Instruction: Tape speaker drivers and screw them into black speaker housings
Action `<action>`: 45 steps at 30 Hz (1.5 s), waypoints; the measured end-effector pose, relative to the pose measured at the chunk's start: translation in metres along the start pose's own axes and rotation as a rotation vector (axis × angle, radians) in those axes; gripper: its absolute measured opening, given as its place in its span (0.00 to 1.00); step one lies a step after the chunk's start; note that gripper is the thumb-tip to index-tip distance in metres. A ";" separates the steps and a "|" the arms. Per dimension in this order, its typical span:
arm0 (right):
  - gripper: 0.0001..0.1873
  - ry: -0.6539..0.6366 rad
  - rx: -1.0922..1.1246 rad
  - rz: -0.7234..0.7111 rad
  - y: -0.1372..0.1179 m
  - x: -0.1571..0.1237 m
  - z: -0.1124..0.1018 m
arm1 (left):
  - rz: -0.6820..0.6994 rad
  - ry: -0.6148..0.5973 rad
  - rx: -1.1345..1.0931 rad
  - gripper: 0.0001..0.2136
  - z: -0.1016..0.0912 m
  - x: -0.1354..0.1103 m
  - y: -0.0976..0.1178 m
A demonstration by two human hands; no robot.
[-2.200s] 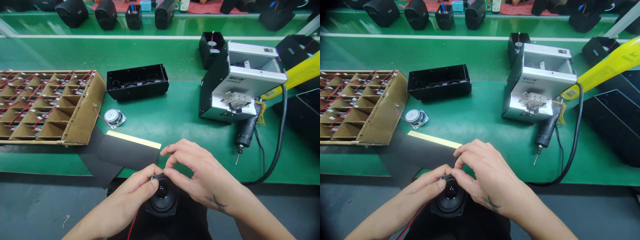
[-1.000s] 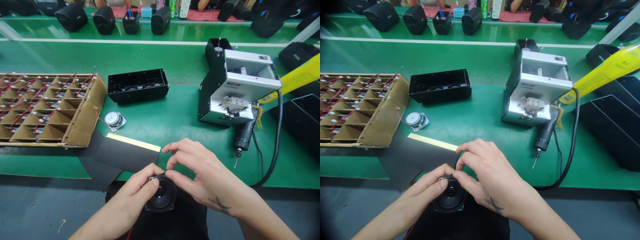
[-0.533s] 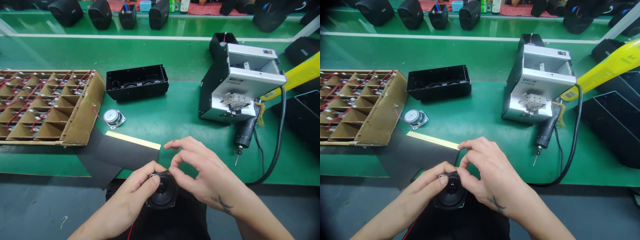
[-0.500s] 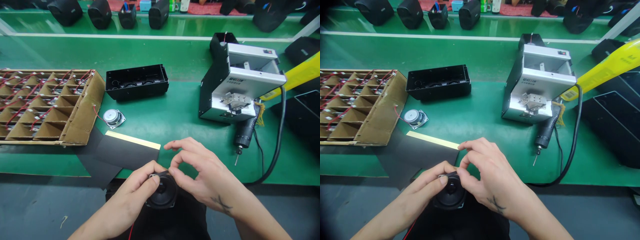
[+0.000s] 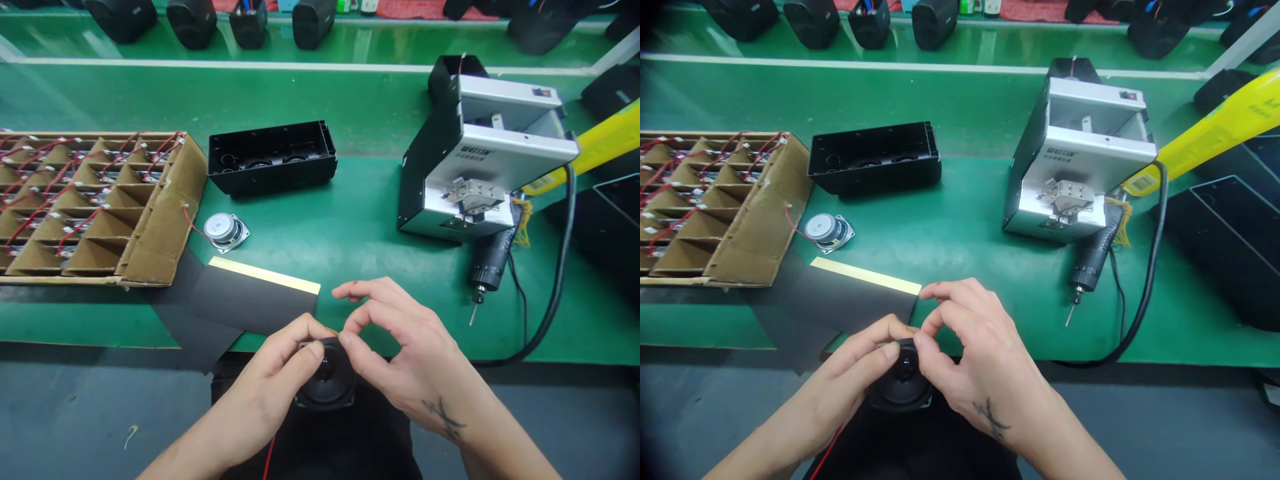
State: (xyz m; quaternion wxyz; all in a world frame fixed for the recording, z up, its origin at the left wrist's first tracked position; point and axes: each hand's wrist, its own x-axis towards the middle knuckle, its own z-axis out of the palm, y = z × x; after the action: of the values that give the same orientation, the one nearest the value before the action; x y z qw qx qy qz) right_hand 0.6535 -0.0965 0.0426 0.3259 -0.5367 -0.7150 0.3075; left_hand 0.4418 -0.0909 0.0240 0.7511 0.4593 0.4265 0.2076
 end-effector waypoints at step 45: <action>0.09 0.276 -0.102 -0.055 0.004 -0.013 0.025 | 0.111 0.184 -0.028 0.10 0.029 0.019 -0.001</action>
State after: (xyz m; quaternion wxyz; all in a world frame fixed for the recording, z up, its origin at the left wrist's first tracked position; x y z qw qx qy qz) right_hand 0.6385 -0.1107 0.0223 0.4017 -0.5698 -0.6926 0.1852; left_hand 0.4762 -0.0922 0.0208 0.7025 0.4506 0.4645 0.2962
